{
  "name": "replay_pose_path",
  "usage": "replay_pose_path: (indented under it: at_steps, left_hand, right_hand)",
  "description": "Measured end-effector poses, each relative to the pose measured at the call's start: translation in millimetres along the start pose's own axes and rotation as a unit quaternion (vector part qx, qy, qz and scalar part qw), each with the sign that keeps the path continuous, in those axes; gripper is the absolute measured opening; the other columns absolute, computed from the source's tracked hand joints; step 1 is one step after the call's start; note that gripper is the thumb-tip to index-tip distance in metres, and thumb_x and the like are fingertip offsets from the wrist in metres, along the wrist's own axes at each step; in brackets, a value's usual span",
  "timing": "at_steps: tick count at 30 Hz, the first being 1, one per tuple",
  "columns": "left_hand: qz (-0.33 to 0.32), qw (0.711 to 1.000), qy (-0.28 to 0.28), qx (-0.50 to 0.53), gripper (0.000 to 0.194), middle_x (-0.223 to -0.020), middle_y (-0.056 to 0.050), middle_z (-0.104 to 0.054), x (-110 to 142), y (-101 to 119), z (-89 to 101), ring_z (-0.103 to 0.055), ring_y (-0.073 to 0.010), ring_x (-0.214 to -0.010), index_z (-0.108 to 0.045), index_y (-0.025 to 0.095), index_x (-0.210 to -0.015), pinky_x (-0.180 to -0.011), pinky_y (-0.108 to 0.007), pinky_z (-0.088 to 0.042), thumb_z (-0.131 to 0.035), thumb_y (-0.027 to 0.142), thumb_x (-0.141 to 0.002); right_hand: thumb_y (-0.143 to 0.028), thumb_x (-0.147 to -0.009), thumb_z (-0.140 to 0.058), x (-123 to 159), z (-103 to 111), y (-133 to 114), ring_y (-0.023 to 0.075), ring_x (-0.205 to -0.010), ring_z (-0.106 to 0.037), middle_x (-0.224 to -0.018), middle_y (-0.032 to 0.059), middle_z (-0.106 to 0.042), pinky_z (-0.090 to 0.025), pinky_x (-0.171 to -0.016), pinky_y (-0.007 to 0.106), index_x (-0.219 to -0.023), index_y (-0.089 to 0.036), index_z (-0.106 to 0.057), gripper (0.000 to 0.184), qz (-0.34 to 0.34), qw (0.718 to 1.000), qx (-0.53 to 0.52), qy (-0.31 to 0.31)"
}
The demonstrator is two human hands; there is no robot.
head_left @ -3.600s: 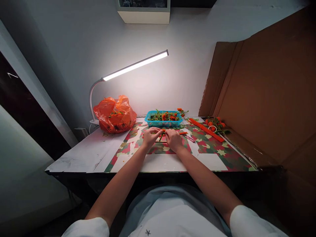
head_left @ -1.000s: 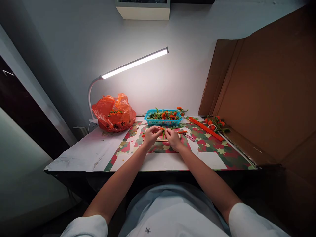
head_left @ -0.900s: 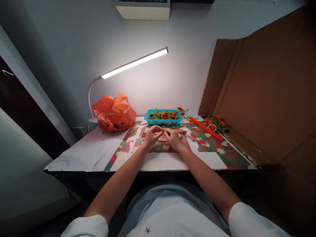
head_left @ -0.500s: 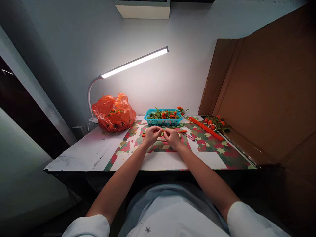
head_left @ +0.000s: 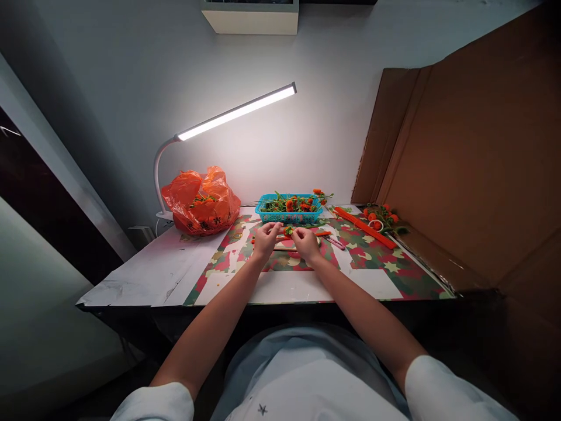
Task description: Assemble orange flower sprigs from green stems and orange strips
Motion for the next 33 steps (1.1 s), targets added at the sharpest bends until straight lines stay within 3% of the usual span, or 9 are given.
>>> replay_pose_path:
  at_steps: [3,7,11,14,17,21,25,28,33]
  left_hand:
    - [0.037,0.999,0.028,-0.009,0.043,-0.072,-0.005,-0.066,-4,-4,10.4,-0.066,-0.0207,-0.072,-0.062,0.016,-0.066,-0.054,-0.029,-0.055,-0.072,0.057,-0.062]
    - [0.084,0.993,-0.064,-0.056,0.042,-0.066,-0.005,-0.065,-2,-9,3.0,-0.064,-0.0202,-0.069,-0.067,0.014,-0.066,-0.051,-0.027,-0.053,-0.075,0.055,-0.058]
    - [0.038,0.984,-0.127,-0.117,0.040,-0.059,-0.002,-0.060,-1,-6,-3.4,-0.057,-0.0148,-0.059,-0.064,0.015,-0.060,-0.050,-0.025,-0.050,-0.073,0.053,-0.062]
    - [-0.031,0.973,-0.152,-0.169,0.037,-0.067,-0.004,-0.063,0,3,-6.8,-0.058,-0.0154,-0.063,-0.062,0.016,-0.057,-0.056,-0.026,-0.050,-0.069,0.051,-0.066]
    - [-0.088,0.966,-0.162,-0.183,0.035,-0.077,-0.007,-0.067,2,12,-11.6,-0.062,-0.0184,-0.076,-0.059,0.017,-0.054,-0.066,-0.028,-0.051,-0.069,0.048,-0.067]
    - [-0.008,0.982,-0.177,-0.071,0.036,-0.067,-0.004,-0.065,5,4,-18.6,-0.063,-0.0171,-0.068,-0.063,0.016,-0.064,-0.072,-0.034,-0.054,-0.072,0.051,-0.064]
    - [0.058,0.992,-0.113,0.028,0.039,-0.071,-0.005,-0.068,4,-6,-15.4,-0.066,-0.0196,-0.073,-0.066,0.015,-0.068,-0.081,-0.039,-0.055,-0.078,0.050,-0.056]
    - [0.092,0.991,-0.078,0.062,0.036,-0.066,-0.004,-0.067,2,-14,-12.9,-0.066,-0.0191,-0.072,-0.065,0.015,-0.061,-0.083,-0.039,-0.055,-0.081,0.046,-0.052]
    - [0.112,0.989,-0.067,0.063,0.033,-0.063,-0.004,-0.066,1,-23,-13.2,-0.066,-0.0181,-0.068,-0.064,0.014,-0.060,-0.082,-0.040,-0.055,-0.080,0.042,-0.052]
  right_hand:
    - [-0.032,-0.080,-0.042,1,4,-6,0.0110,-0.051,-0.034,-0.051,-0.0046,-0.037,-0.024,-0.051,0.025,-0.055,-0.021,-0.036,0.027,0.040,0.999,0.026,-0.003]
    - [-0.028,-0.081,-0.042,4,5,-15,0.0114,-0.051,-0.034,-0.053,-0.0035,-0.040,-0.023,-0.053,0.026,-0.057,-0.021,-0.035,0.026,0.098,0.989,0.106,-0.032]
    - [-0.025,-0.080,-0.042,5,2,-26,0.0128,-0.054,-0.036,-0.055,-0.0011,-0.043,-0.025,-0.058,0.027,-0.056,-0.021,-0.034,0.026,0.174,0.964,0.191,-0.065]
    - [-0.022,-0.079,-0.042,5,2,-28,0.0133,-0.056,-0.036,-0.056,-0.0003,-0.044,-0.026,-0.059,0.028,-0.056,-0.021,-0.033,0.025,0.201,0.953,0.214,-0.077]
    - [-0.024,-0.080,-0.042,3,4,-22,0.0125,-0.053,-0.035,-0.054,-0.0016,-0.042,-0.025,-0.055,0.027,-0.056,-0.021,-0.034,0.025,0.170,0.966,0.184,-0.067]
    - [-0.031,-0.082,-0.042,-1,9,-10,0.0116,-0.050,-0.035,-0.051,-0.0037,-0.040,-0.025,-0.050,0.025,-0.056,-0.021,-0.038,0.028,0.078,0.993,0.089,-0.026]
    - [-0.038,-0.079,-0.051,0,8,-8,0.0128,-0.055,-0.046,-0.057,-0.0023,-0.052,-0.034,-0.054,0.024,-0.062,-0.020,-0.051,0.025,0.041,0.999,0.014,-0.011]
    - [-0.033,-0.072,-0.060,3,4,-10,0.0139,-0.057,-0.051,-0.060,-0.0011,-0.058,-0.038,-0.057,0.025,-0.068,-0.019,-0.058,0.015,0.045,0.998,0.043,-0.004]
    - [-0.031,-0.074,-0.060,6,1,-8,0.0153,-0.057,-0.054,-0.061,0.0014,-0.061,-0.039,-0.058,0.027,-0.068,-0.019,-0.059,0.013,0.041,0.994,0.092,0.042]
Point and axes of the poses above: each hand's wrist, its own x-axis away from the middle knuckle, its own z-axis out of the back of the hand, y = z × x, the point moved 7 cm from there along -x, towards the middle knuckle
